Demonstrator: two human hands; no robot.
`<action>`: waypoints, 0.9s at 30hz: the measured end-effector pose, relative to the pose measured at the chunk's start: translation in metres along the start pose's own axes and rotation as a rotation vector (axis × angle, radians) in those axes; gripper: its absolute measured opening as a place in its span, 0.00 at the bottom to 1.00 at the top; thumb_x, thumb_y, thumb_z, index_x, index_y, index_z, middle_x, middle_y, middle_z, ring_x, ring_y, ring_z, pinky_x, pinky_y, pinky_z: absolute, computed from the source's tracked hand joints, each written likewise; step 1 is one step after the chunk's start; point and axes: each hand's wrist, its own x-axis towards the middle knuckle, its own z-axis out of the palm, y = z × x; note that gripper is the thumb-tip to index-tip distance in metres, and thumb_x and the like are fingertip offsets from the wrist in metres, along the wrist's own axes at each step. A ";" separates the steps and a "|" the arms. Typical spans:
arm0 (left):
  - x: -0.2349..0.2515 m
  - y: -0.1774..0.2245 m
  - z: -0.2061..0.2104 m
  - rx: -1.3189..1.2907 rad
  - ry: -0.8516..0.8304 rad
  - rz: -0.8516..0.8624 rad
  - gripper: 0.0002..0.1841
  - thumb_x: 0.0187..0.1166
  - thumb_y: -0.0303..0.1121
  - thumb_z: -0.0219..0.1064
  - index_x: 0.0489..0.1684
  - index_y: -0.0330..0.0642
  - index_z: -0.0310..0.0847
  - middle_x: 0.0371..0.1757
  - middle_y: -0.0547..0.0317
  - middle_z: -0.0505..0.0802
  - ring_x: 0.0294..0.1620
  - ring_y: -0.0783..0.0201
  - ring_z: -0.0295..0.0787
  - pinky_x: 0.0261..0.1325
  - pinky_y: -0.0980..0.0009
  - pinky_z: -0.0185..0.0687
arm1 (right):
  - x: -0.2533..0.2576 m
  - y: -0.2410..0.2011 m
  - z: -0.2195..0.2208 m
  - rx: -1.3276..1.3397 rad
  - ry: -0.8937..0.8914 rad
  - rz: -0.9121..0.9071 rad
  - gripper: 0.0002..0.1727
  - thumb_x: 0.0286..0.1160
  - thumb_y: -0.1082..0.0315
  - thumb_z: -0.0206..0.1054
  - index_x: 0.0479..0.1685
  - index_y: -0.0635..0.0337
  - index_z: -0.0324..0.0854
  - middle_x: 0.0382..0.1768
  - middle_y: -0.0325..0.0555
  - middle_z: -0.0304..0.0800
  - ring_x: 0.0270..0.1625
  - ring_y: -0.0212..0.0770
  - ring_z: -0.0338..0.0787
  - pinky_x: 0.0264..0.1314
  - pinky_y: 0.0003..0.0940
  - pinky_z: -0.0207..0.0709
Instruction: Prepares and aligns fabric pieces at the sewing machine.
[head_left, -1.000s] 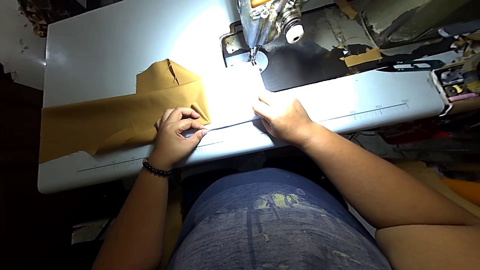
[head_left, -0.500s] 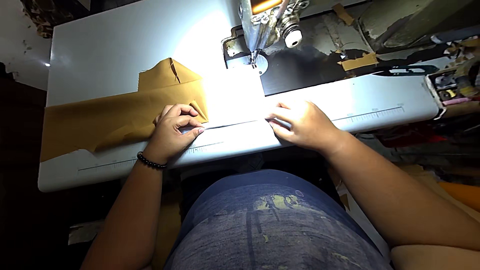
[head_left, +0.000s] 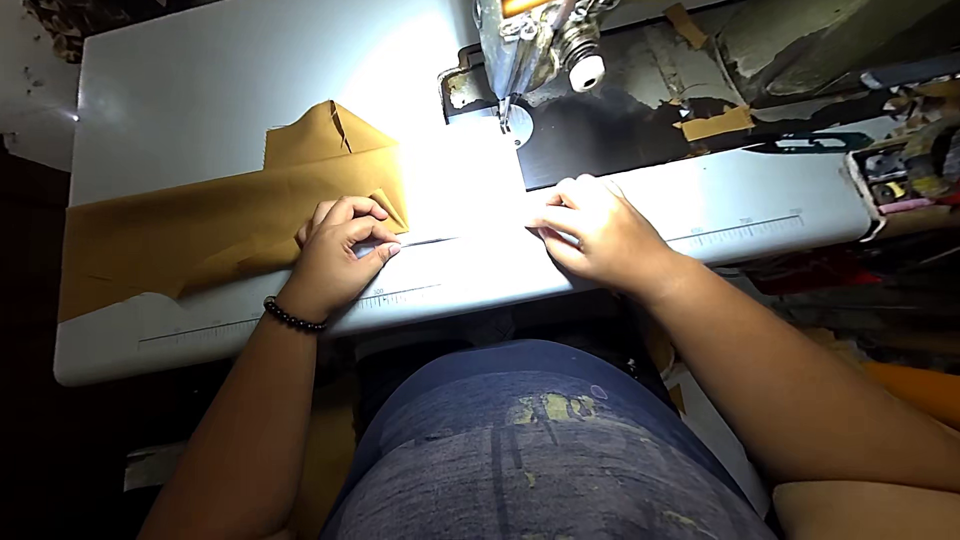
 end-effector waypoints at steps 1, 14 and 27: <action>0.006 -0.002 -0.001 -0.007 0.000 0.000 0.11 0.73 0.44 0.72 0.38 0.49 0.94 0.65 0.56 0.87 0.73 0.50 0.73 0.70 0.40 0.58 | 0.005 0.003 0.000 -0.005 -0.011 0.009 0.16 0.77 0.66 0.59 0.50 0.54 0.94 0.41 0.53 0.88 0.45 0.55 0.86 0.46 0.52 0.73; 0.099 -0.043 -0.014 0.022 -0.002 0.004 0.12 0.75 0.41 0.74 0.44 0.42 0.93 0.69 0.48 0.85 0.78 0.47 0.71 0.80 0.42 0.56 | 0.058 0.035 0.003 -0.085 -0.140 0.256 0.25 0.84 0.62 0.51 0.75 0.48 0.84 0.60 0.61 0.81 0.65 0.64 0.80 0.65 0.62 0.70; 0.098 -0.044 -0.005 -0.010 0.108 0.025 0.10 0.75 0.37 0.73 0.43 0.42 0.94 0.66 0.47 0.87 0.74 0.49 0.75 0.80 0.49 0.60 | 0.044 0.043 0.001 0.118 0.065 0.208 0.16 0.80 0.66 0.62 0.56 0.58 0.93 0.55 0.58 0.88 0.63 0.56 0.85 0.72 0.51 0.73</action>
